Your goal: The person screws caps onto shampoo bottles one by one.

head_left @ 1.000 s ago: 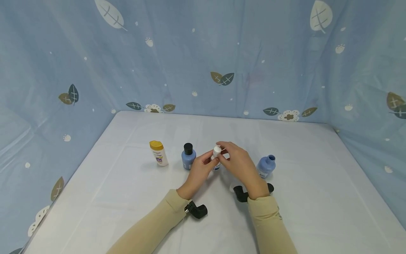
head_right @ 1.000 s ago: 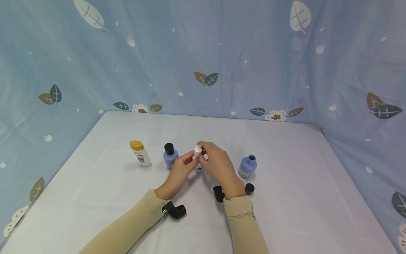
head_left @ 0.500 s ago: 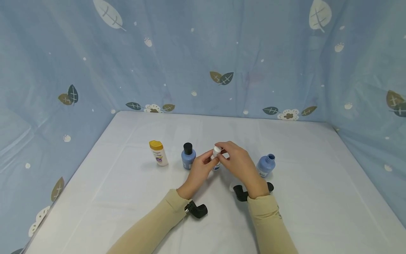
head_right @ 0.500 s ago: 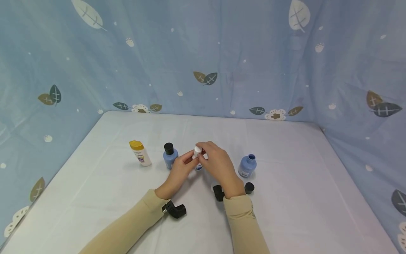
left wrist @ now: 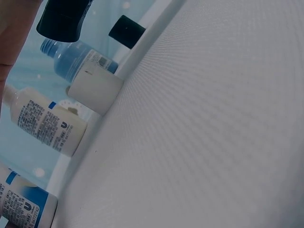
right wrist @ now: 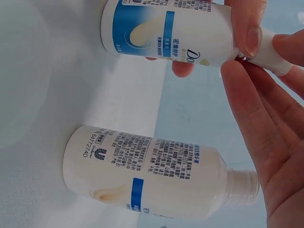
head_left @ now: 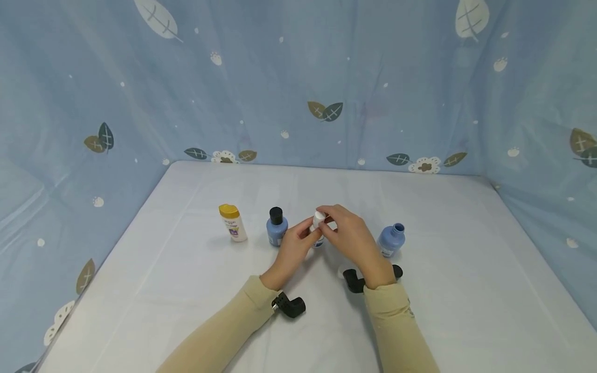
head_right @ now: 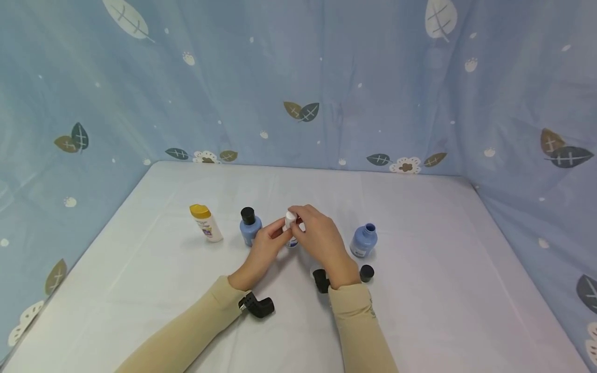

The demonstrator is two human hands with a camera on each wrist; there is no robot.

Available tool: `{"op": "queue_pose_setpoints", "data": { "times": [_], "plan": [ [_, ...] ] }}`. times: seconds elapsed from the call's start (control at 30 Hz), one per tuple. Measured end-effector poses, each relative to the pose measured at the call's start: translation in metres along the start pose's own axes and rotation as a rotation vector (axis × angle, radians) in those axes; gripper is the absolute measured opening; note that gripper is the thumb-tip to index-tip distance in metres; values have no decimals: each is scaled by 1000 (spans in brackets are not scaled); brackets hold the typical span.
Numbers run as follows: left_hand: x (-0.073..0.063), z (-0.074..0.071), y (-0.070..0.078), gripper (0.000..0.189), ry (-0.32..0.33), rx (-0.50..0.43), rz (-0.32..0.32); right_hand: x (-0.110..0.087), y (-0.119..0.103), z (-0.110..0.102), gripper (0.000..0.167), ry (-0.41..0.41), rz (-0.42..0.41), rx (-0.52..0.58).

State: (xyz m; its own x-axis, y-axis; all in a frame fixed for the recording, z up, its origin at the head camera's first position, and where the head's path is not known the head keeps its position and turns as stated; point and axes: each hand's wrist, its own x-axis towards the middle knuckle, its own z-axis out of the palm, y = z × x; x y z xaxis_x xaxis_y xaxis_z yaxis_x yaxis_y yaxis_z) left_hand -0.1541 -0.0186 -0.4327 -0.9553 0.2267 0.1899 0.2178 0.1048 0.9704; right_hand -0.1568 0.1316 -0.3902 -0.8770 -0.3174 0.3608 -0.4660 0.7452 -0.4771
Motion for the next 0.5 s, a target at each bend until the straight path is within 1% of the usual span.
{"op": "queue_pose_setpoints", "data": {
  "times": [0.13, 0.4, 0.5],
  "plan": [
    [1, 0, -1, 34, -5, -6, 9, 0, 0, -1, 33, 1, -3, -8],
    [1, -1, 0, 33, -6, 18, 16, 0, -1, -1, 33, 4, -8, -12],
    [1, 0, 0, 33, -8, 9, 14, -1, 0, -1, 33, 3, -15, -10]
  ]
}}
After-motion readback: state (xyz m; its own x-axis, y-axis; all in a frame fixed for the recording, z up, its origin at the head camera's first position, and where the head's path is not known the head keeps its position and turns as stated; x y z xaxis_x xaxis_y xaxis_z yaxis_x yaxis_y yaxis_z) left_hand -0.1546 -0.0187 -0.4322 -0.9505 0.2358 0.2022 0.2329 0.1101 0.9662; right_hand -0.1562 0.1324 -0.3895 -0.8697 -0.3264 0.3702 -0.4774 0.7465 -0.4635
